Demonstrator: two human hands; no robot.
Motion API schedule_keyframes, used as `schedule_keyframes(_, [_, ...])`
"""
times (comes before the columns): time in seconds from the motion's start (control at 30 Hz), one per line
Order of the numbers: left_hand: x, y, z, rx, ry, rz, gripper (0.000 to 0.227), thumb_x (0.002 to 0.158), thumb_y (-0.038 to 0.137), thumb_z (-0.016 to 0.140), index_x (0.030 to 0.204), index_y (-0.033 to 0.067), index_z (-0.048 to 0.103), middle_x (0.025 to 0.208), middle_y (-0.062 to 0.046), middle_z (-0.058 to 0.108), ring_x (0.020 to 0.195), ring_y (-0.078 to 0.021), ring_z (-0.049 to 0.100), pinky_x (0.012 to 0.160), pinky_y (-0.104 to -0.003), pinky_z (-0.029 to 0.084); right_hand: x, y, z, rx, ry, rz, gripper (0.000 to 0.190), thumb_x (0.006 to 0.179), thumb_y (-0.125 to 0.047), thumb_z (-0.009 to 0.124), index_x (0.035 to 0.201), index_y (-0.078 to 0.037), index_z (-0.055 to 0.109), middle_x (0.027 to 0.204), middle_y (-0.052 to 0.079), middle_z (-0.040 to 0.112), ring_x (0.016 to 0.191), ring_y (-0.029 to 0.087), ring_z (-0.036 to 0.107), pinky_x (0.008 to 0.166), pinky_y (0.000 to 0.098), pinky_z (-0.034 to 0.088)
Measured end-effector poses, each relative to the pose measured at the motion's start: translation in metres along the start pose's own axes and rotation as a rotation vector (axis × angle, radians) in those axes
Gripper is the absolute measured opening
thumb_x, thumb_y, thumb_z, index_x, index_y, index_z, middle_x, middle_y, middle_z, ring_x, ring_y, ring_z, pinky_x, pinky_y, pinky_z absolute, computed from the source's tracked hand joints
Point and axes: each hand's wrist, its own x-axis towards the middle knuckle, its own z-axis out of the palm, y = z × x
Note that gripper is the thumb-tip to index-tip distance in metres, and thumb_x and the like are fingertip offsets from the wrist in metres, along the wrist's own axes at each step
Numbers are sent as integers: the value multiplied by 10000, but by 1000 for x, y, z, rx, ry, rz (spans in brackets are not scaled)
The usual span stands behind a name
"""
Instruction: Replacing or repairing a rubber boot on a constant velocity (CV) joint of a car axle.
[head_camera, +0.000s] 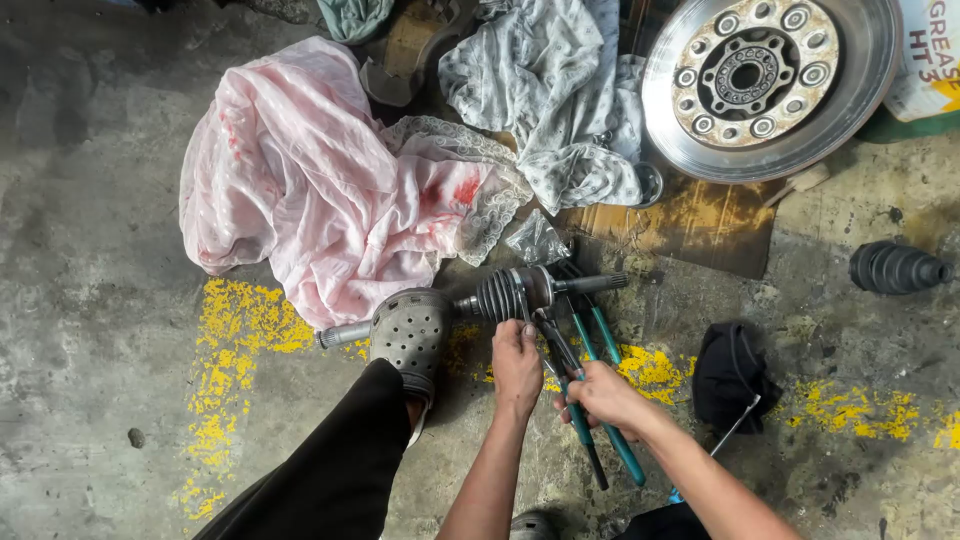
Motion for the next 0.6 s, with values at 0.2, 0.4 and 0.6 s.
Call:
schedule_keyframes(0.2, [1, -4, -1, 14, 6, 55, 204, 998, 208, 558, 921, 22, 591, 963, -121, 575, 935, -312, 558, 822, -427, 450, 2, -4, 0, -93, 32, -30, 197, 872, -46, 519, 988, 47, 647, 854, 117, 733, 683, 181, 698, 505, 342, 499])
schedule_keyframes(0.4, [2, 19, -12, -40, -77, -142, 245, 999, 225, 557, 896, 4, 583, 952, -138, 551, 874, -319, 588, 803, -440, 467, -18, -39, 8, -191, 39, -43, 164, 874, -57, 553, 915, 73, 644, 765, 150, 707, 621, 210, 671, 487, 369, 511])
schedule_keyframes(0.6, [11, 39, -19, 29, -140, -296, 243, 997, 231, 551, 917, 5, 586, 1058, -148, 545, 939, -326, 596, 851, -443, 457, -21, -49, 17, -180, 49, -7, 165, 872, -57, 584, 891, 101, 624, 713, 147, 667, 600, 207, 658, 470, 390, 464])
